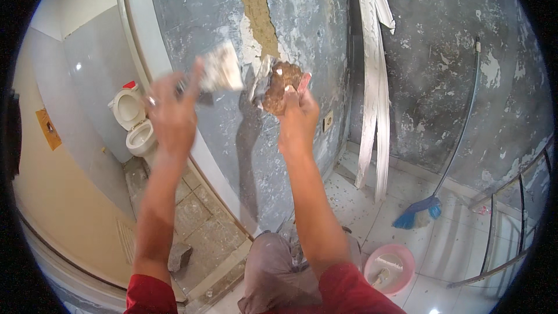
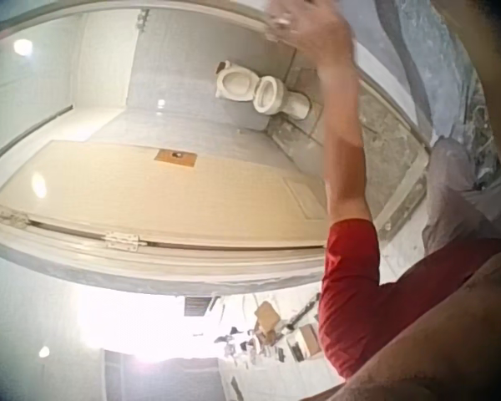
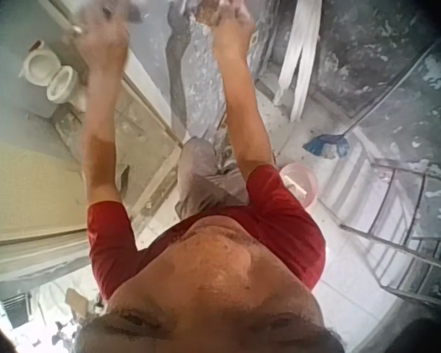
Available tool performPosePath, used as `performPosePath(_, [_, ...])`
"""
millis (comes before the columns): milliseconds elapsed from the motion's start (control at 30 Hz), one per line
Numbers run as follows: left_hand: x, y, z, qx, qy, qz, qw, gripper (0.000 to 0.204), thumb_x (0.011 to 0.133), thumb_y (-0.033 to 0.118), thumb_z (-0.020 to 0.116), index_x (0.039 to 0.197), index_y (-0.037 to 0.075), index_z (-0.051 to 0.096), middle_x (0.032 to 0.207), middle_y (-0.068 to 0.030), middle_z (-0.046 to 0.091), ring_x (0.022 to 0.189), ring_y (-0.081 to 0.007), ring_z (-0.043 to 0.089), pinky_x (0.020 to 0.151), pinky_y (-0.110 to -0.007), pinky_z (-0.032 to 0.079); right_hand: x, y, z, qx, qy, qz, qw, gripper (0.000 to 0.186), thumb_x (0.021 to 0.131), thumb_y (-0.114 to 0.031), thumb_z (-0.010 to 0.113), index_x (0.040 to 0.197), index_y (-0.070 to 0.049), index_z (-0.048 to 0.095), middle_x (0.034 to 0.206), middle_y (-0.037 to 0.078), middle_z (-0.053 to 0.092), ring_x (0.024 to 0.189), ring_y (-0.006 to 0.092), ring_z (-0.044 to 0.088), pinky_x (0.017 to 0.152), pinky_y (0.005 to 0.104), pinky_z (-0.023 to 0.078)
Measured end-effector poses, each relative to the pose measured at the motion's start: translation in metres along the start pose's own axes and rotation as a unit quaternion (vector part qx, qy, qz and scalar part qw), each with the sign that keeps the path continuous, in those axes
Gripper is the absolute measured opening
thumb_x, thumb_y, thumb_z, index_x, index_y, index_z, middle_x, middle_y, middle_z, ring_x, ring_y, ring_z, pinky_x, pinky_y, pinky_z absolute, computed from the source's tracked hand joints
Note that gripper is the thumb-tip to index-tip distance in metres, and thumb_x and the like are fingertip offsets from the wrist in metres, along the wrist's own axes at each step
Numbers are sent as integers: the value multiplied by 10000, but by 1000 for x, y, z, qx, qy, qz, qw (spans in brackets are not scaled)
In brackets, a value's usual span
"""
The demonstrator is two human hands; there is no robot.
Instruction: The person applies putty to a damaged wall section using a putty knife and a trowel.
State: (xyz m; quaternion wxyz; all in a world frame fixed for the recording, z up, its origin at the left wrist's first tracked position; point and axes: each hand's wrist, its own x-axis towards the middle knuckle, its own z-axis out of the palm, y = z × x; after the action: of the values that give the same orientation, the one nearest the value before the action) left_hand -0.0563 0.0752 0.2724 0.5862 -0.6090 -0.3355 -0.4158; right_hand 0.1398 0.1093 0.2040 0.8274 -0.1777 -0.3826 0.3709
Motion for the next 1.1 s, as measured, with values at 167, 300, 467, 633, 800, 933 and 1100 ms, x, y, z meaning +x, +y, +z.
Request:
performPosePath(167, [-82, 91, -52, -159, -251, -125, 947, 619, 801, 0, 571, 1394, 165, 509, 1012, -118, 536, 873, -271, 578, 690, -423, 507, -35, -23, -17, 122, 8, 5, 993, 331, 995, -106, 457, 1283, 57, 472, 1177, 103, 580, 985, 133, 583, 845, 316, 499])
performPosePath(300, [-98, 111, -67, -211, -280, -186, 918, 658, 795, -48, 557, 1415, 157, 477, 1066, -155, 517, 904, -327, 590, 715, -432, 529, -56, -25, -27, 132, 18, -9, 991, 313, 1003, -102, 453, 1284, 35, 478, 1161, 98, 584, 1025, 163, 598, 904, 339, 506])
performPosePath(467, [-107, 131, -61, -280, -248, -200, 906, 703, 775, -81, 559, 1425, 166, 460, 1106, -179, 509, 934, -361, 585, 737, -418, 527, -73, -27, -34, 128, 46, -1, 991, 296, 1000, -85, 450, 1274, 23, 484, 1172, 98, 586, 1039, 172, 601, 909, 353, 510])
performPosePath(633, [-98, 134, -70, -267, -255, -193, 909, 644, 787, -88, 557, 1388, 136, 505, 1089, -169, 502, 917, -348, 582, 742, -419, 517, -82, -26, -34, 114, 22, -33, 993, 308, 990, -109, 492, 1275, 8, 480, 1202, 107, 586, 1074, 200, 606, 939, 392, 509])
performPosePath(800, [-94, 139, -70, -279, -252, -207, 903, 573, 812, -83, 565, 1355, 98, 542, 1074, -162, 496, 901, -343, 575, 746, -420, 504, -90, -25, -35, 80, 16, -67, 994, 301, 1003, -112, 473, 1272, 23, 479, 1192, 115, 588, 1068, 198, 604, 933, 389, 513])
performPosePath(933, [-92, 136, -66, -310, -230, -210, 898, 622, 813, -72, 560, 1402, 112, 480, 1092, -183, 494, 915, -360, 579, 744, -422, 514, -108, -22, -34, -36, 40, -32, 998, 294, 1012, -94, 446, 1269, 48, 471, 1187, 124, 582, 1075, 185, 594, 927, 373, 515])
performPosePath(1100, [-90, 133, -60, -331, -242, -189, 892, 689, 806, -71, 534, 1454, 125, 407, 1130, -209, 486, 950, -387, 583, 775, -435, 522, -109, -14, -35, -21, 38, -83, 996, 267, 1017, -108, 451, 1222, 53, 508, 1081, 78, 598, 942, 99, 550, 805, 267, 464])
